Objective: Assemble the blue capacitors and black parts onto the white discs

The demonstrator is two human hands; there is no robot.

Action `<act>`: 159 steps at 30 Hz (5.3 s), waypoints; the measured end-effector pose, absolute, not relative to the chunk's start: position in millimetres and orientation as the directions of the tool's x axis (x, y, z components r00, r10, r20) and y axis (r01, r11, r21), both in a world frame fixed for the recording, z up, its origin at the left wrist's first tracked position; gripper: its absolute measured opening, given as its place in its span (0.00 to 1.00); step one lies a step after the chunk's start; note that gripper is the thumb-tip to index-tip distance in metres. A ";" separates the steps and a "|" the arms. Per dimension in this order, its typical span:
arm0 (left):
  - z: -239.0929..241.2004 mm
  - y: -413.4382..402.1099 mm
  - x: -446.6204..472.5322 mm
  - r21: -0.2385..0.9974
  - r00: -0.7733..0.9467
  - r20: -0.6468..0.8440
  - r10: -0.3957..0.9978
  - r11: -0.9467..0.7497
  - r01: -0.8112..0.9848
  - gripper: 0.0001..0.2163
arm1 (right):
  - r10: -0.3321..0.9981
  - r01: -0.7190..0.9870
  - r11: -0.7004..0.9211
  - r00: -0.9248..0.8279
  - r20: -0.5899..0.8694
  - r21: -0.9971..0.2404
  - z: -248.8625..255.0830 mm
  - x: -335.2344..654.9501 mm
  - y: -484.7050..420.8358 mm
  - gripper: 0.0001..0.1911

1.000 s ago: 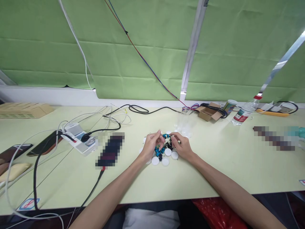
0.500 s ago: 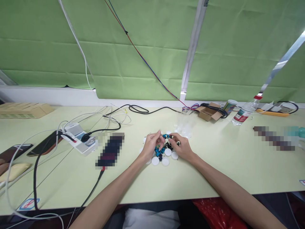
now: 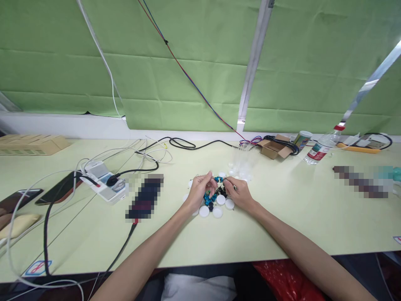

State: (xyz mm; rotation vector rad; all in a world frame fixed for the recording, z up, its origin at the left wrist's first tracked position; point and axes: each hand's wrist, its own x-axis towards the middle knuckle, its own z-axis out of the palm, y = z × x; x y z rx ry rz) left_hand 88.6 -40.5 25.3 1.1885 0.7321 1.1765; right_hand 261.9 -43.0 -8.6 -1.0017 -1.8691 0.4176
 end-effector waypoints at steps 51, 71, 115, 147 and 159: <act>24.1 -40.9 88.2 0.963 0.263 0.167 0.950 -0.100 -0.249 0.23 | 0.809 0.501 0.583 -0.283 0.516 -0.640 -11.8 263.0 -41.0 0.19; 21.4 -39.1 87.7 0.941 0.273 0.165 0.948 -0.068 -0.330 0.23 | 0.776 0.437 0.622 -0.236 0.584 -0.650 -11.9 261.9 -42.5 0.11; 18.7 -38.0 87.9 0.946 0.290 0.133 0.948 -0.035 -0.321 0.24 | 0.782 0.433 0.614 -0.218 0.584 -0.660 -12.1 262.3 -43.1 0.11; 18.4 -38.0 88.5 0.930 0.284 0.163 0.945 -0.052 -0.363 0.23 | 0.795 0.389 0.605 -0.243 0.556 -0.695 -12.2 262.7 -44.8 0.14; 22.5 -40.3 88.2 0.947 0.306 0.137 0.942 -0.034 -0.320 0.25 | 0.780 0.410 0.622 -0.256 0.571 -0.667 -11.4 263.0 -42.9 0.13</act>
